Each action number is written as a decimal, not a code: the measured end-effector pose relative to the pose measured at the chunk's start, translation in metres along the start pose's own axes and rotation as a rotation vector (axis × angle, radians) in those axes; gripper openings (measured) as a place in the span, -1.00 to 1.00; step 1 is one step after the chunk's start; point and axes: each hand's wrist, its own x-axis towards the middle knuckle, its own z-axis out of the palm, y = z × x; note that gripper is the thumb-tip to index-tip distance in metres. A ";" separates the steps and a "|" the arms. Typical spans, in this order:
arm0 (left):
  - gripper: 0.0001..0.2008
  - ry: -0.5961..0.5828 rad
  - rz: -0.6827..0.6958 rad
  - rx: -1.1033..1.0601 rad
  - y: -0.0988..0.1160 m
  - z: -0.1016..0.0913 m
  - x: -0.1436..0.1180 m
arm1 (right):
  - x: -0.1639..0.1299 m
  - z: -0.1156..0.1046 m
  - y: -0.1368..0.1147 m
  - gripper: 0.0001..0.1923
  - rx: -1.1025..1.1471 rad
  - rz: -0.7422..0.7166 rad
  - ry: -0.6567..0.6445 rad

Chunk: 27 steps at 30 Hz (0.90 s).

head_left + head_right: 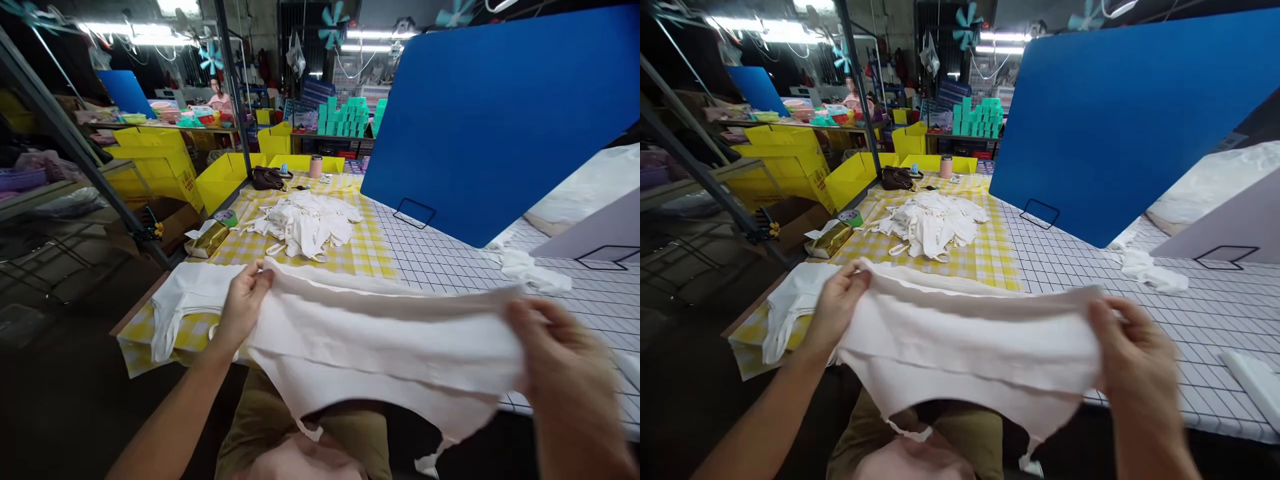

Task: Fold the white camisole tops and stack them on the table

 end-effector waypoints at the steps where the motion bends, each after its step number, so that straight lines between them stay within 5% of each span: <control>1: -0.75 -0.030 -0.031 0.064 -0.023 0.004 0.011 | 0.009 0.019 0.015 -0.57 -0.037 0.046 -0.054; 5: -0.88 -0.003 -0.191 0.703 -0.115 0.026 0.044 | 0.040 0.085 0.089 -0.77 -0.576 0.034 -0.241; 8: -0.83 -0.011 -0.229 0.812 -0.153 0.040 0.052 | 0.053 0.113 0.130 -0.77 -0.726 0.096 -0.276; 18: -0.70 0.087 -0.024 0.877 -0.167 0.038 0.070 | 0.076 0.135 0.145 -0.67 -0.806 -0.077 -0.233; 22: -0.62 0.021 -0.017 1.111 -0.171 0.046 0.081 | 0.083 0.143 0.152 -0.67 -0.886 -0.131 -0.224; 27: -0.50 -0.183 0.257 1.301 -0.172 0.069 0.071 | 0.062 0.147 0.156 -0.56 -0.969 -0.389 -0.302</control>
